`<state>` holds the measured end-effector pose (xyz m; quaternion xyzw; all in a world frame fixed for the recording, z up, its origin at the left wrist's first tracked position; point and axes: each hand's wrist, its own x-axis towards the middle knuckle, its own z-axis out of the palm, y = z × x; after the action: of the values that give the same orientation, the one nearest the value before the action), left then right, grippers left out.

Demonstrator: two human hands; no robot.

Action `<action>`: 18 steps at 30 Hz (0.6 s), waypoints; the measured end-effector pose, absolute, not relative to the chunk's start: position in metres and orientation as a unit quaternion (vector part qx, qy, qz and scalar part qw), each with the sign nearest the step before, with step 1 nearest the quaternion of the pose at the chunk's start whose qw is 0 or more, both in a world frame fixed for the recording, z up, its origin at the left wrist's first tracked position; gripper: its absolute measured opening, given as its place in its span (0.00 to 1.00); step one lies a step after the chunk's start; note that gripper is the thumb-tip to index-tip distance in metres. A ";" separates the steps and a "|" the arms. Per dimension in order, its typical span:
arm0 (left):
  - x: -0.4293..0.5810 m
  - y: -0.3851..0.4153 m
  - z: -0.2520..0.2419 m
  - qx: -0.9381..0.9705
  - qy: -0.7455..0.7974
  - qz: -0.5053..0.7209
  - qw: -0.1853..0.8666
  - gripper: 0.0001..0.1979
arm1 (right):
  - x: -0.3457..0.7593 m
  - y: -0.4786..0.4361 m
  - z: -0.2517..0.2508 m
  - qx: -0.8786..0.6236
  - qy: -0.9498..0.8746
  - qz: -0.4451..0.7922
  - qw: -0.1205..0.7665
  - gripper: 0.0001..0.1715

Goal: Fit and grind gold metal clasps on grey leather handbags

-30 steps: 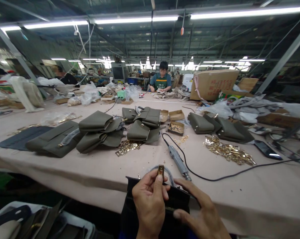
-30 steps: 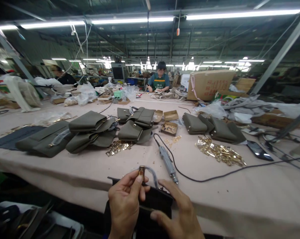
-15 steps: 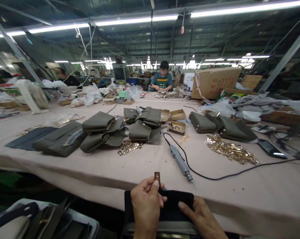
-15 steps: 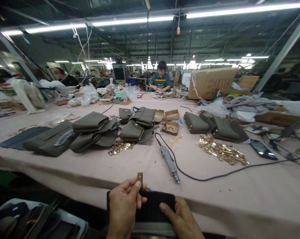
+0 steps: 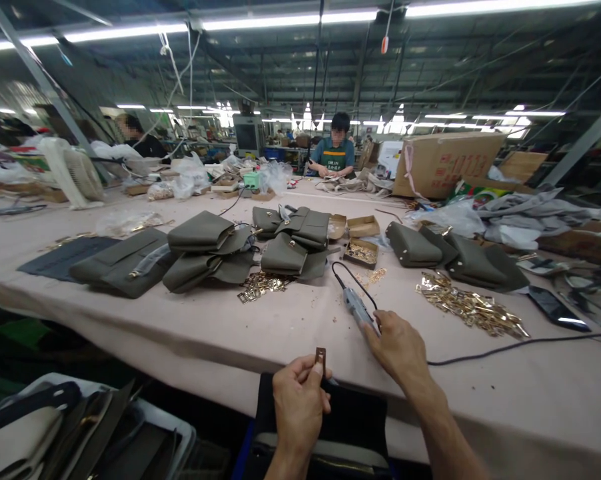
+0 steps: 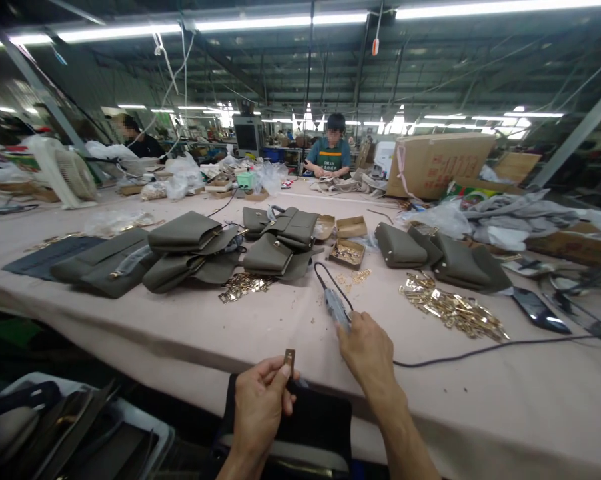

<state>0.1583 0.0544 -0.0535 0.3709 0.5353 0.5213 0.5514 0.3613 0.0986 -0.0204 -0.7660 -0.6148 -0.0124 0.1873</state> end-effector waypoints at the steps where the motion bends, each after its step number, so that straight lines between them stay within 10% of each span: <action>1: 0.158 0.054 -0.055 0.370 0.537 0.521 0.552 0.19 | 0.355 0.105 -0.019 -0.763 -0.620 -0.030 0.177 0.14; 8: 0.156 0.054 -0.052 0.365 0.535 0.530 0.547 0.17 | 0.342 0.139 -0.026 -0.794 -0.588 0.031 0.150 0.18; 18: 0.150 0.056 -0.061 0.354 0.535 0.520 0.564 0.19 | 0.392 0.151 -0.023 -0.702 -0.488 0.285 0.435 0.20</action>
<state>0.1501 0.0559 -0.0614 0.3537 0.5350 0.5204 0.5638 0.3916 0.1510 -0.0229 -0.7017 -0.4876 0.2846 0.4345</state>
